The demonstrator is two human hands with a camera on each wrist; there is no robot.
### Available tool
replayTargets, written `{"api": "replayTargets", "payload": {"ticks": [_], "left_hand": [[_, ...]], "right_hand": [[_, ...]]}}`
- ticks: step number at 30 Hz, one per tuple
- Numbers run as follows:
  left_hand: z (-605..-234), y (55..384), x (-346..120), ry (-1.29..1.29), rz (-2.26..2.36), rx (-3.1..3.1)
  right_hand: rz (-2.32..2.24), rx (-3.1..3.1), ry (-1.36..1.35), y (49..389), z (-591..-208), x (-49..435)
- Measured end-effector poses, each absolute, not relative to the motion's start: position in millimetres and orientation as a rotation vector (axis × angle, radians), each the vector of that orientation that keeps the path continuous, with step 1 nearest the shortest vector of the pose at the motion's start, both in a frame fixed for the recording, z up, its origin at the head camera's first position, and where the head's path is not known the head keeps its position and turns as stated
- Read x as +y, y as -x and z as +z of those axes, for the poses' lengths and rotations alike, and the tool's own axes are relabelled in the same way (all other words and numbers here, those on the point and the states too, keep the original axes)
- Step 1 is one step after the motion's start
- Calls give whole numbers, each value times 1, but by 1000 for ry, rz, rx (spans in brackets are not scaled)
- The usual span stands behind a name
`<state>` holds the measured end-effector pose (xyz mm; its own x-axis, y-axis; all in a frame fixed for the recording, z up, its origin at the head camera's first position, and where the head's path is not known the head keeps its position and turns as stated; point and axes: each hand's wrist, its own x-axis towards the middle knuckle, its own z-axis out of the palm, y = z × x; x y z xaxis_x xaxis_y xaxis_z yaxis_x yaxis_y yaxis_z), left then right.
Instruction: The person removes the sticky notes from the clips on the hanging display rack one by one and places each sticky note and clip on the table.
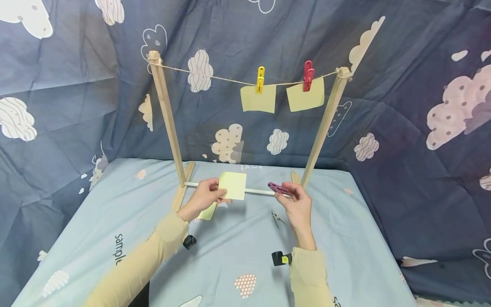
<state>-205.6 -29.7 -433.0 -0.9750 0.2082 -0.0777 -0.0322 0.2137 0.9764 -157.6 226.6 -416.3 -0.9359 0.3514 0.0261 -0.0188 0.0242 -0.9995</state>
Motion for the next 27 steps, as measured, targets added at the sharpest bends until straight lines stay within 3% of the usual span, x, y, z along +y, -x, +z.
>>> {"api": "replayTargets", "payload": {"ticks": [27], "left_hand": [[-486,197,-21,-251,1633,2267]], "right_hand": [[1912,-2272,414,131,-469,241]]}}
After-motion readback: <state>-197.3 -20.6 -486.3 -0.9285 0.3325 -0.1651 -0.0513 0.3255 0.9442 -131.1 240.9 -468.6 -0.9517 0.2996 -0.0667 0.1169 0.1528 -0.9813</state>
